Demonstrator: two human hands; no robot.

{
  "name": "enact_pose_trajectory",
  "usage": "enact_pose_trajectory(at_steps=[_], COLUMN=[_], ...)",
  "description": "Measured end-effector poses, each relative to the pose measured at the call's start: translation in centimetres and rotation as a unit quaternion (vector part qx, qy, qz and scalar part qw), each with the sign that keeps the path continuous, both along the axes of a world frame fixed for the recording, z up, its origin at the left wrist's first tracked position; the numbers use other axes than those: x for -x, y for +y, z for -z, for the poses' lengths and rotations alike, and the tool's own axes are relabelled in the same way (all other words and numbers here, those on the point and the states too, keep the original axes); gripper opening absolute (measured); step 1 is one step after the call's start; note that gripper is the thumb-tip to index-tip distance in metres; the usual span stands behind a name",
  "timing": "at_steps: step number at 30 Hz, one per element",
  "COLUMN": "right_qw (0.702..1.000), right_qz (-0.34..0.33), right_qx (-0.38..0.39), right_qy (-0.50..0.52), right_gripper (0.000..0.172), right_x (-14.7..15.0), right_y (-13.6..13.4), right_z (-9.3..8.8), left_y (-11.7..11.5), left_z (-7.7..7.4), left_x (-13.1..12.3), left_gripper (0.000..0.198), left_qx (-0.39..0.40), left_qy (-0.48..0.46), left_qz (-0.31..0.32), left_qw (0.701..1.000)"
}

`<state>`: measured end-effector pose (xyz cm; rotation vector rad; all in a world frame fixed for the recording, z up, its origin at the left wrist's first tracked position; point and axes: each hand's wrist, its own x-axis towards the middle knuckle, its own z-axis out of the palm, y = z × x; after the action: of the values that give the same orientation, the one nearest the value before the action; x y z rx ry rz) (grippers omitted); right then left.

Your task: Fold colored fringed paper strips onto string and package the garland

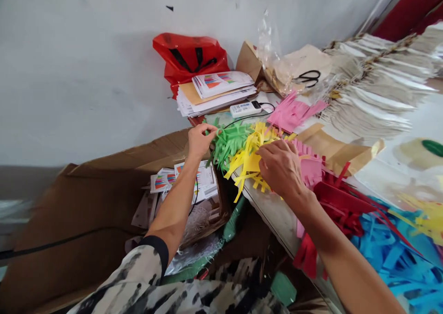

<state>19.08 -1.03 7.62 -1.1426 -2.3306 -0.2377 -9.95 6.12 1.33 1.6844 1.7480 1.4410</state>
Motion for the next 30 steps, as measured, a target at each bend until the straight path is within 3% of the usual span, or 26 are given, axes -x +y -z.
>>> enact_pose_trajectory(at_steps=[4,10,17,19,21,27,30], right_qw=[0.999,0.996,0.996,0.995,0.996,0.995,0.994], right_qz=[0.006,0.006,0.035,0.041,0.041,0.009,0.009], right_qx=[0.02,0.075,0.067,0.073,0.075,0.065,0.067], right_qy=[0.031,0.048,0.056,0.045,0.037,0.069,0.08], right_gripper=[0.029,0.024,0.02,0.019,0.017,0.016,0.018], right_x=[3.2,7.0,7.3,7.3,7.4,7.9,8.0], right_y=[2.6,7.0,8.7,8.7,8.6,8.6,8.7], right_z=[-0.7,-0.2,2.0,2.0,1.9,1.8,1.8], left_y=[-0.1,0.3,0.1,0.1,0.2,0.7,0.6], left_z=[-1.7,-2.8,-1.5,-1.0,-0.5,-0.1,-0.3], left_x=[-1.7,-2.8,-2.3,-2.2,-2.3,-2.4,-2.2], left_gripper=[0.012,0.02,0.015,0.017,0.006,0.022,0.023], left_qx=[-0.084,-0.13,-0.131,-0.147,-0.18,-0.196,-0.202], left_qy=[0.026,0.016,-0.021,-0.002,0.022,0.064,0.107], left_qz=[0.076,0.104,0.081,0.089,0.099,0.106,0.074], left_qw=[0.993,0.986,0.988,0.985,0.978,0.973,0.971])
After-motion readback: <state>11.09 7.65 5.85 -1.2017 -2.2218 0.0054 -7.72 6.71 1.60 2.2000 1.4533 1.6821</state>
